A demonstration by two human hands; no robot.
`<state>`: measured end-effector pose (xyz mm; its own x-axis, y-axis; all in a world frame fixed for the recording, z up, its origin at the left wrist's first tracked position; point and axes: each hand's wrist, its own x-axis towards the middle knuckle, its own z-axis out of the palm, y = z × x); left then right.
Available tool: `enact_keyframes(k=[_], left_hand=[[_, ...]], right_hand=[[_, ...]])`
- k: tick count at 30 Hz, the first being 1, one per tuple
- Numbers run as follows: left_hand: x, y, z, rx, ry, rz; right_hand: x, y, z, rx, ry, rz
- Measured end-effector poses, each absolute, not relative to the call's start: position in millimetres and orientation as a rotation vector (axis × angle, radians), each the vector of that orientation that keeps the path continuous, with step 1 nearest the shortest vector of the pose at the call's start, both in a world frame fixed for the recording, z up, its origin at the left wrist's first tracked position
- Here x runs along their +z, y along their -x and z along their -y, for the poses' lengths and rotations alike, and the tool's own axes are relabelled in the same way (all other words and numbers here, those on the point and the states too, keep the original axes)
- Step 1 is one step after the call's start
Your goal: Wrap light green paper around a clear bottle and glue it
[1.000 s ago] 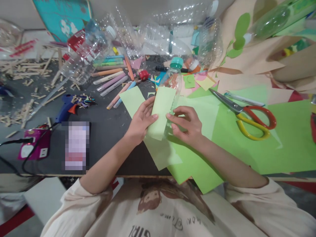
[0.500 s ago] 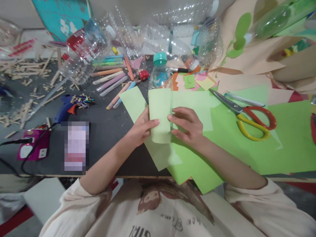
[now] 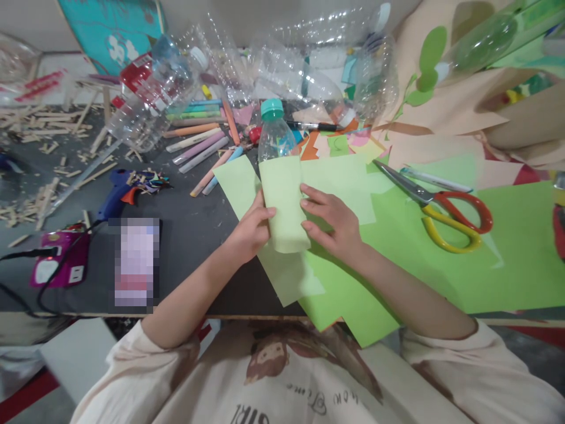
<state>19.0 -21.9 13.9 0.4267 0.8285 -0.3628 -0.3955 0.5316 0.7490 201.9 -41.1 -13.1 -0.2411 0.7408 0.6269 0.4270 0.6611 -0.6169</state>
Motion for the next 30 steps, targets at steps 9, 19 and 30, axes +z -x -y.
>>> enact_keyframes(k=[9, 19, 30], left_hand=[[10.6, -13.2, 20.3, 0.842, -0.794, -0.915], [6.0, -15.4, 24.2, 0.841, -0.901, -1.042], [8.8, -19.7, 19.3, 0.843, -0.739, -0.936]], right_hand=[[-12.5, -199.7, 42.3, 0.505, 0.98, 1.846], [-13.7, -195.6, 46.5, 0.591, 1.063, 1.83], [-15.2, -196.4, 46.5, 0.796, 1.154, 1.667]])
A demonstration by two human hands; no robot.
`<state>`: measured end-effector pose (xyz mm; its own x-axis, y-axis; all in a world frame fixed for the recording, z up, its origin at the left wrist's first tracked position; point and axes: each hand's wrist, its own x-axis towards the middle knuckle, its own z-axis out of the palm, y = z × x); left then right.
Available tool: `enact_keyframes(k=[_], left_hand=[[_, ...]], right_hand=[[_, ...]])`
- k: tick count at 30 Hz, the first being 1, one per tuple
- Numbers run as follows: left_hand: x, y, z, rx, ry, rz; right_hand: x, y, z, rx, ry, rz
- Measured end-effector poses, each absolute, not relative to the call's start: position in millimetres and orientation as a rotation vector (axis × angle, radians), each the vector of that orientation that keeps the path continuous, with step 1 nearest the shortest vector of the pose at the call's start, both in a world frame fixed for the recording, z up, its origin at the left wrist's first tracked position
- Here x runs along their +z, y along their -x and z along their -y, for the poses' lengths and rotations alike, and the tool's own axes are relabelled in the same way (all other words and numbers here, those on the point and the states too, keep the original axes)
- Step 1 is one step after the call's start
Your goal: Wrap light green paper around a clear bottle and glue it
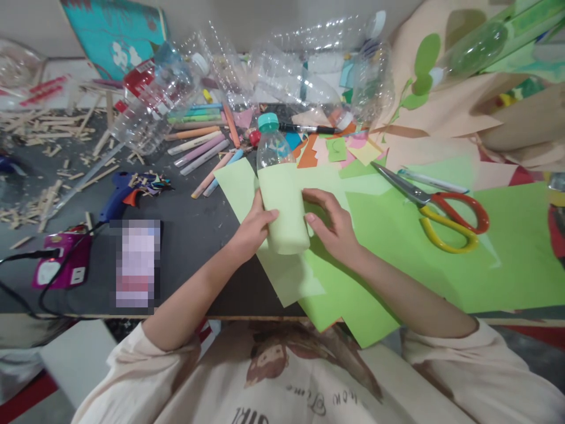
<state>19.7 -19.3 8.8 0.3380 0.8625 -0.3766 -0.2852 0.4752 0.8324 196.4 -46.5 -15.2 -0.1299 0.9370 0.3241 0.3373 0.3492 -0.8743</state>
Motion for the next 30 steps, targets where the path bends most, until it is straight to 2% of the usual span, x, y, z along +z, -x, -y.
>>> enact_keyframes(k=[20, 30], left_hand=[[4.7, -15.6, 22.0, 0.794, -0.955, -0.96], [7.0, -15.0, 25.5, 0.813, -0.955, -0.963]], right_hand=[[-21.6, -193.3, 43.2, 1.016, 1.206, 1.502], [-20.6, -188.2, 46.5, 1.115, 1.1, 1.469]])
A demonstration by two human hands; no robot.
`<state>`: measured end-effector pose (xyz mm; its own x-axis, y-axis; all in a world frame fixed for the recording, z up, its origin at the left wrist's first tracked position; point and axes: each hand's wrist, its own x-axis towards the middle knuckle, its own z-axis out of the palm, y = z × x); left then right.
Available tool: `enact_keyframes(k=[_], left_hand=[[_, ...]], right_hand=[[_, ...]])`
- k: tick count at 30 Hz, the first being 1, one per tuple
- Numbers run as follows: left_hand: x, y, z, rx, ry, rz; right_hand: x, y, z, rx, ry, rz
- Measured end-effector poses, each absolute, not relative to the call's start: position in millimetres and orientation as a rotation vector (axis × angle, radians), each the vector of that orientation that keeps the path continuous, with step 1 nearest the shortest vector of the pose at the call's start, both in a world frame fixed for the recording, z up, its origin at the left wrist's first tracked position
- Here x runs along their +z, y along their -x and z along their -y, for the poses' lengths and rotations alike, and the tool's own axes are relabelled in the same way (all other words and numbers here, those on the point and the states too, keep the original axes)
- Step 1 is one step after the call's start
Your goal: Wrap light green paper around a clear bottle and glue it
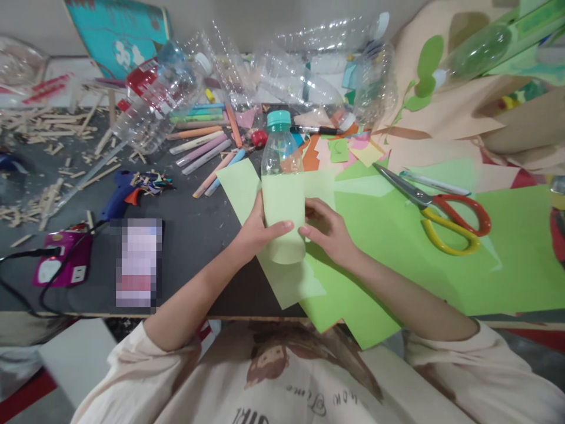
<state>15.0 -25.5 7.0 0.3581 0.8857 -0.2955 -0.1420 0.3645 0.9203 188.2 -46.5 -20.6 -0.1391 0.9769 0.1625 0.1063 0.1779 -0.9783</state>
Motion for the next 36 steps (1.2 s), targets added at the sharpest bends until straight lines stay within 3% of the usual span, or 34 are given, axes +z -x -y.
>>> enact_keyframes(k=[26, 31, 36], left_hand=[[6.4, -10.8, 25.7, 0.883, -0.953, -0.955], [6.4, -12.0, 24.3, 0.869, -0.918, -0.978], [8.1, -14.7, 25.4, 0.844, -0.888, -0.959]], right_hand=[[-16.3, -191.3, 46.6, 1.262, 1.037, 1.437], [-18.7, -189.0, 50.8, 1.115, 1.057, 1.534], [-13.4, -190.7, 55.8, 0.744, 1.059, 1.827]])
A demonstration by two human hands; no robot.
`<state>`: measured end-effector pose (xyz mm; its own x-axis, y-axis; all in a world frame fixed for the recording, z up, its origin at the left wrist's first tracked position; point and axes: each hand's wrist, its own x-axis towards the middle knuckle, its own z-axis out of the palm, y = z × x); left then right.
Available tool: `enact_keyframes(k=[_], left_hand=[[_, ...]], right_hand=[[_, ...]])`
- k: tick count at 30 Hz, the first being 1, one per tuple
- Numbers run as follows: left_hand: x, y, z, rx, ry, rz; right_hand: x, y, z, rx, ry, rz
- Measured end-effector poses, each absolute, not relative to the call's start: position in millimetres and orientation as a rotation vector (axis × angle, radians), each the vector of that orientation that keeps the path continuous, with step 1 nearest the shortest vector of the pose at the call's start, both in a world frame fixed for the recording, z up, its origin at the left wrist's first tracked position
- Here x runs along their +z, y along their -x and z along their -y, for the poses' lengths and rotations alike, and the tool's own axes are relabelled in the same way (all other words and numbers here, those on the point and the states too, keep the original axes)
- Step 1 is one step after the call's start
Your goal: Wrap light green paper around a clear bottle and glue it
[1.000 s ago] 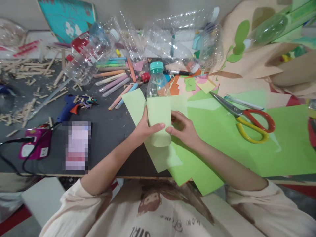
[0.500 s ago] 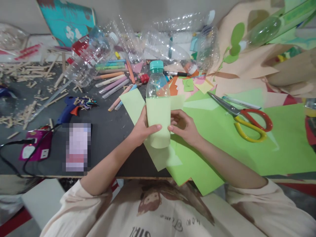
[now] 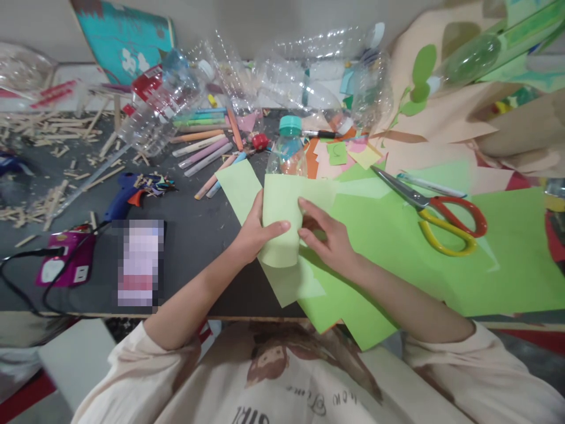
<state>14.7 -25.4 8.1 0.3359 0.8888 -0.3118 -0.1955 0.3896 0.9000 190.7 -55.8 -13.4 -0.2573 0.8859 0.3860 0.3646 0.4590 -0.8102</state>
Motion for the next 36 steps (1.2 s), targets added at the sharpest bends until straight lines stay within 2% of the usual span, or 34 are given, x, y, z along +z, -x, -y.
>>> enact_keyframes(k=[4, 10, 18, 27, 36], left_hand=[[10.6, -15.7, 28.1, 0.853, -0.872, -0.961], [8.5, -16.9, 27.5, 0.882, -0.822, -0.988], [11.5, -23.2, 20.3, 1.018, -0.602, -0.92], [15.0, -17.6, 21.0, 0.956, -0.536, -0.898], [8.9, -16.0, 19.8, 0.966, -0.516, -0.883]], right_hand=[[-10.0, -194.0, 55.3, 0.435, 1.01, 2.117], [-10.6, -195.4, 51.3, 0.3, 1.001, 2.187], [-8.5, -193.5, 48.2, 0.31, 0.991, 2.078], [-14.3, -190.7, 48.9, 0.302, 1.002, 1.944], [-18.5, -192.1, 49.8, 0.478, 1.072, 1.861]])
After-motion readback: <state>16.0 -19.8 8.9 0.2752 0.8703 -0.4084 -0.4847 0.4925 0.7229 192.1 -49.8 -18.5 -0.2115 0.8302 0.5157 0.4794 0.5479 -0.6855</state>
